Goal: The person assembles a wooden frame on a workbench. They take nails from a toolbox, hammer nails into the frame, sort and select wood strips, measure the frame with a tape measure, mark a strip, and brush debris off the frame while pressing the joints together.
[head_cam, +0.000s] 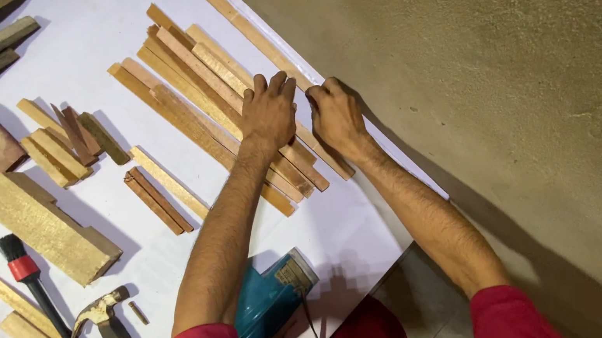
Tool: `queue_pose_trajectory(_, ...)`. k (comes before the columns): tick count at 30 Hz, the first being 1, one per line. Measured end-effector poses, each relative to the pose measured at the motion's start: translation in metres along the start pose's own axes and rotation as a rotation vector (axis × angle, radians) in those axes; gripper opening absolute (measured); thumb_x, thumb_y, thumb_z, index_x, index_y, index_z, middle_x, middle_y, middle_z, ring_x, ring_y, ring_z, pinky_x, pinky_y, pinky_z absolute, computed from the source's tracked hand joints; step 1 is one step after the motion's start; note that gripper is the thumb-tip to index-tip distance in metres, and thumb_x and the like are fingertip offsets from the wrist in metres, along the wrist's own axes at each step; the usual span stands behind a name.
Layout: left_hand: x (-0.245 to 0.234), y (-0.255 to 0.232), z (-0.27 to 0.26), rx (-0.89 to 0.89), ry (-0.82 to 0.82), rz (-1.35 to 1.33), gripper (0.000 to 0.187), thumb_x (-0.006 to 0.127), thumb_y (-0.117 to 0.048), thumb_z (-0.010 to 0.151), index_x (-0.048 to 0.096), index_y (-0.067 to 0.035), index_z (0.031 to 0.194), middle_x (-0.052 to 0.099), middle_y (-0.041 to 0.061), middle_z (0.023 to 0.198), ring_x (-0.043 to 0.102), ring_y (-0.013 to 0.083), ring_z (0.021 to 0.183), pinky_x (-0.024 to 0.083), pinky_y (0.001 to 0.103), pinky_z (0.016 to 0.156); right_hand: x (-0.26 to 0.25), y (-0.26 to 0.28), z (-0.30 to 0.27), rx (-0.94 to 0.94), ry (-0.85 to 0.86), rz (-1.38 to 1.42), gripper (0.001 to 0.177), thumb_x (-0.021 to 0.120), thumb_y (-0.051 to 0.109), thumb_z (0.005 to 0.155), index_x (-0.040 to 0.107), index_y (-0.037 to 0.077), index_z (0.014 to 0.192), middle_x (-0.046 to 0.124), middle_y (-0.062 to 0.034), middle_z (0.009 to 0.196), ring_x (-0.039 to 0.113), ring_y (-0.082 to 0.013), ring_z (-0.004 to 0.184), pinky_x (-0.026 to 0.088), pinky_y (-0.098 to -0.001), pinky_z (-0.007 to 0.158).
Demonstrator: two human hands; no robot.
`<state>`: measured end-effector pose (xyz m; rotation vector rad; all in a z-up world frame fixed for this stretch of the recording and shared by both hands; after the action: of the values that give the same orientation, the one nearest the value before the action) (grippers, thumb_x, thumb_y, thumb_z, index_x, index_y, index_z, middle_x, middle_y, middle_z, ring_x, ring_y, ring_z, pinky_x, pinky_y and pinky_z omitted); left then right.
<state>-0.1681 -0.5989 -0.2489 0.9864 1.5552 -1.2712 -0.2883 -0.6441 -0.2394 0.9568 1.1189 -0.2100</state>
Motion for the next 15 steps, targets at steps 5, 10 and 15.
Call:
queue_pose_trajectory(5, -0.014, 0.032, -0.031, -0.047, -0.087, 0.018, 0.048, 0.067, -0.017, 0.093, 0.057, -0.010, 0.139, 0.050, 0.009, 0.149, 0.045, 0.0329, 0.129, 0.042, 0.051, 0.105, 0.005, 0.026, 0.001, 0.007, 0.027, 0.092, 0.020, 0.074, 0.014, 0.093, 0.071, 0.002, 0.110, 0.065, -0.0206, 0.105, 0.068, -0.0395, 0.091, 0.056, -0.0478, 0.078)
queue_pose_trajectory(10, -0.014, 0.064, -0.072, -0.128, -0.123, 0.072, 0.045, 0.067, -0.016, 0.092, 0.059, -0.009, 0.136, 0.049, 0.012, 0.148, 0.045, 0.0339, 0.129, 0.041, 0.053, 0.104, 0.041, 0.053, -0.004, 0.012, 0.188, 0.135, 0.027, 0.079, 0.021, 0.092, 0.070, 0.001, 0.109, 0.067, -0.0152, 0.102, 0.070, -0.0291, 0.090, 0.058, -0.0424, 0.079)
queue_pose_trajectory(15, -0.035, 0.077, -0.119, -0.255, -0.095, -0.053, 0.052, 0.070, -0.017, 0.087, 0.057, -0.006, 0.136, 0.048, 0.014, 0.149, 0.044, 0.0343, 0.130, 0.042, 0.052, 0.102, 0.038, 0.073, -0.007, 0.053, 0.184, 0.135, 0.048, 0.078, 0.015, 0.086, 0.059, -0.004, 0.125, 0.057, -0.0198, 0.113, 0.069, -0.0270, 0.085, 0.058, -0.0407, 0.075)
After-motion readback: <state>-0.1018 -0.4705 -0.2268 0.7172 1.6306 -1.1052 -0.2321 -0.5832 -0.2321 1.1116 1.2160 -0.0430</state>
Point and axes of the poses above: each hand's wrist, its own z-axis towards the middle knuckle, its own x-axis out of the palm, y = z × x, the point moved 7 cm from there along z, towards the middle knuckle
